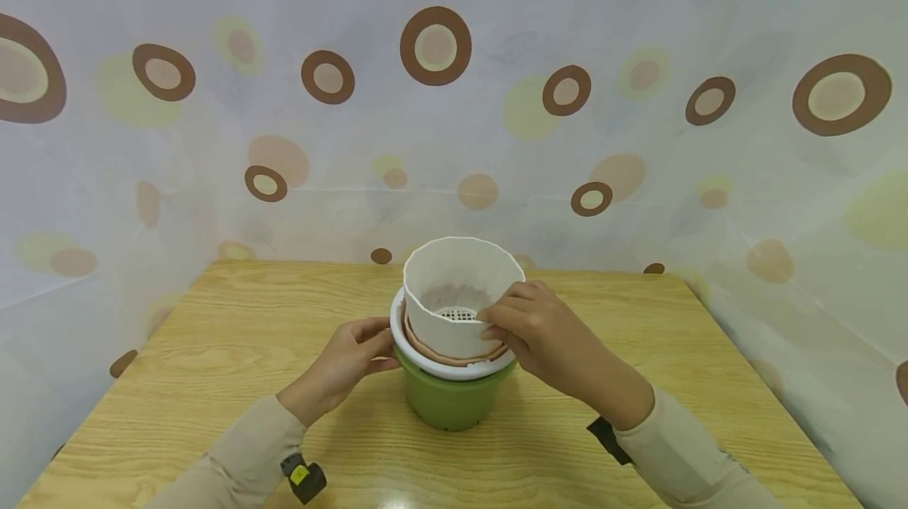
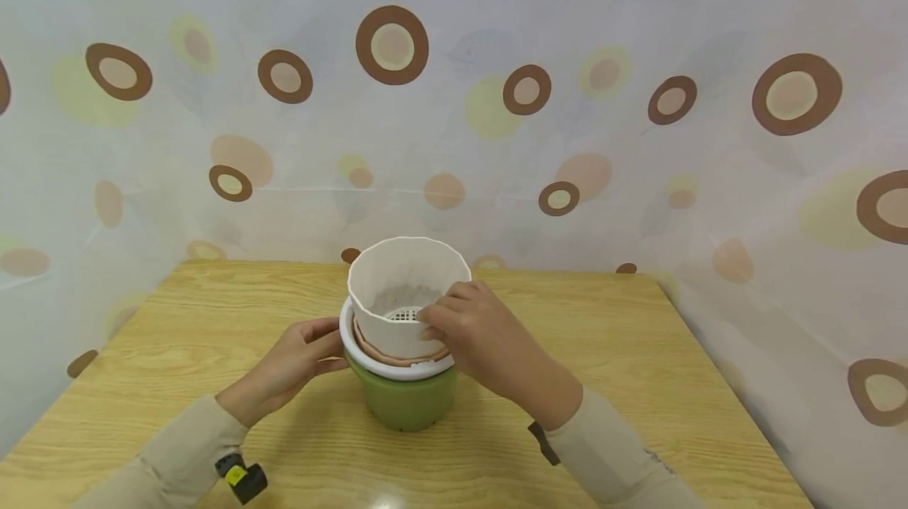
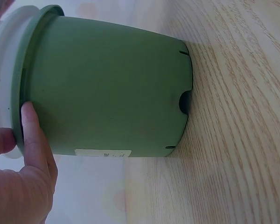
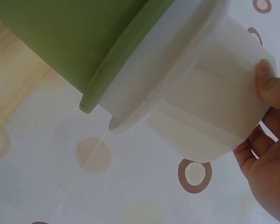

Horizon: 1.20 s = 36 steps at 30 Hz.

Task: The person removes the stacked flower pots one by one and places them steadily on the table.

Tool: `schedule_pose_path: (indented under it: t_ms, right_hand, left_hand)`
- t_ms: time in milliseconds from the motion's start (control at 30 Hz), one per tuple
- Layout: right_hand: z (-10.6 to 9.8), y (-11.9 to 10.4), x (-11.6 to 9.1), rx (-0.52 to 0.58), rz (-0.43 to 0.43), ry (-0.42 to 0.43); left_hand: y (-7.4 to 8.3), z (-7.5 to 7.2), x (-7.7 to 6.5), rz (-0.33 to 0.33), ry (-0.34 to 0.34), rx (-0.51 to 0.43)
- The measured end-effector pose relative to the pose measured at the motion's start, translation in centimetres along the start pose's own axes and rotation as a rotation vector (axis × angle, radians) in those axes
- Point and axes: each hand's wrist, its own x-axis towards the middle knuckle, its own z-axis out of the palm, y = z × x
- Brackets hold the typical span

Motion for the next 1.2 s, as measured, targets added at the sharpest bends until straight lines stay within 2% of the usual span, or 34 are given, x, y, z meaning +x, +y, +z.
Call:
schedule_pose_path:
  t_ms: [1200]
  right_hand:
    - [-1.2, -0.4, 0.4, -0.033, -0.01, 0.029]
  left_hand:
    - [0.2, 0.2, -0.1, 0.008, -0.001, 0.006]
